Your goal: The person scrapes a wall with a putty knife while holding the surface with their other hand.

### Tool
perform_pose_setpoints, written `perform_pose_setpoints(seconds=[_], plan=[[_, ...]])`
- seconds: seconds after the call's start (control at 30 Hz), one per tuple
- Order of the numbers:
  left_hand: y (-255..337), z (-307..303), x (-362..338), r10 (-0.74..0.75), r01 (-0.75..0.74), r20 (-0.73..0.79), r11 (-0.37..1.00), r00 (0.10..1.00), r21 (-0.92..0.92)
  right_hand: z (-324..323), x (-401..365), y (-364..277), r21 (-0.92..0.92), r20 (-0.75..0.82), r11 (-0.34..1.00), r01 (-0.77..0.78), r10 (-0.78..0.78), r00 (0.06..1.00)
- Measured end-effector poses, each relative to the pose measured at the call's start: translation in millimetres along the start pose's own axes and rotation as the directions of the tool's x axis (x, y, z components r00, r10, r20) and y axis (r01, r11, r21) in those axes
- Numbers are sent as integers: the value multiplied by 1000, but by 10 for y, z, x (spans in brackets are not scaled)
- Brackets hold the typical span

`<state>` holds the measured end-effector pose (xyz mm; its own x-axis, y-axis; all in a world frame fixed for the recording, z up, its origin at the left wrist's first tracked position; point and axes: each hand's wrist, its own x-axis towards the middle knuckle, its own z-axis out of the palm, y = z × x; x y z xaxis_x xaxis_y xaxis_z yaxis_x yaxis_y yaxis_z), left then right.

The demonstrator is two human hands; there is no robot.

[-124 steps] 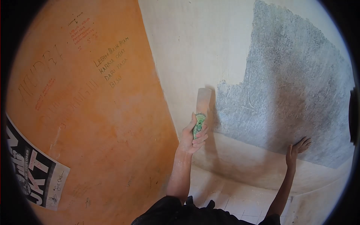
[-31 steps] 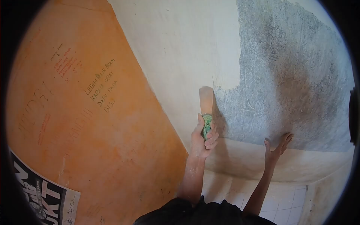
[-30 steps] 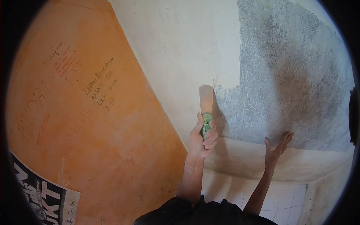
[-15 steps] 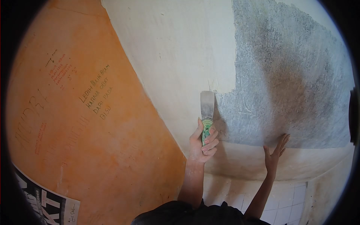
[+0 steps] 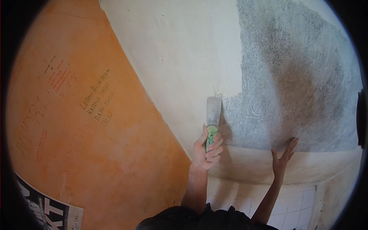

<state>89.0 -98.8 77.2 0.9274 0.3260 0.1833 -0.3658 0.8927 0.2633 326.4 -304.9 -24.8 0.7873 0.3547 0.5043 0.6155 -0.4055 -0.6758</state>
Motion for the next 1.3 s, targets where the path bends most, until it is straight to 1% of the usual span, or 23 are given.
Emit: perform_pose_setpoints(seconds=[0.07, 0.2, 0.27, 0.33, 0.4, 0.47, 0.5, 0.57, 0.6, 0.67, 0.8, 0.83, 0.9, 0.97, 1.0, 1.07, 1.17, 1.27, 1.3], plan=[[33, 20, 31, -33, 34, 52, 999, 998, -20, 8, 35, 52, 3, -17, 1000, 8, -8, 1000], [163, 83, 1, -75, 76, 42, 997, 996, -14, 19, 1, 9, 1, -9, 1000, -1, 1, 1000], [118, -23, -42, -29, 30, -12, 998, 1000, 49, 23, -45, -8, 2, 9, 1000, -8, 8, 1000], [101, -1, 13, -34, 34, 15, 999, 999, 41, 0, 29, 9, 5, -16, 1000, -8, 8, 1000], [155, 91, 59, -38, 37, 21, 999, 999, 36, 4, -1, 31, 20, -3, 1000, 5, -5, 1000], [261, 299, 184, 82, -87, 46, 986, 996, 145, -7, 5, -14, 17, 8, 1000, -8, 8, 1000], [254, 312, 138, 84, -89, 38, 986, 996, 141, -18, -7, -29, 17, 12, 1000, -19, 19, 1000], [236, 341, 127, 96, -98, 18, 977, 995, 188, -32, -26, -6, 3, 20, 1000, -20, 20, 1000], [180, 266, 84, 96, -99, 29, 977, 995, 190, -30, -4, 2, -3, 20, 1000, -22, 22, 1000], [50, 34, -65, 68, -63, -40, 992, 997, 108, -30, -6, 18, -5, 12, 1000, -13, 13, 1000], [92, 83, -39, 42, -41, -26, 998, 999, 53, -47, -5, 61, -27, 35, 1000, 2, -1, 999], [128, 164, -20, 41, -41, 2, 996, 999, 77, -29, -19, 51, -23, 45, 1000, 3, -2, 999], [152, 182, 11, 36, -40, 35, 994, 999, 107, -4, -5, 28, 0, -5, 1000, 11, -11, 1000], [84, 75, -17, 84, -81, -21, 989, 996, 121, 8, -26, 21, -6, 7, 1000, 3, -3, 1000], [74, 77, -18, 88, -85, -20, 989, 996, 118, 2, -7, 26, -14, 3, 1000, -1, 2, 1000], [115, 118, 36, 66, -69, 27, 990, 997, 121, -7, 43, 33, -4, -5, 1000, 10, -10, 1000], [202, 140, 26, 44, -45, 13, 989, 999, 138, 8, 12, 26, 0, -3, 1000, 6, -6, 1000], [156, 64, -53, 43, -39, -25, 988, 999, 147, 44, -44, 62, -13, 1, 1000, 8, -8, 1000], [145, 77, -2, 41, -39, -15, 989, 999, 146, 39, 0, 74, -22, -14, 1000, 15, -15, 1000]])
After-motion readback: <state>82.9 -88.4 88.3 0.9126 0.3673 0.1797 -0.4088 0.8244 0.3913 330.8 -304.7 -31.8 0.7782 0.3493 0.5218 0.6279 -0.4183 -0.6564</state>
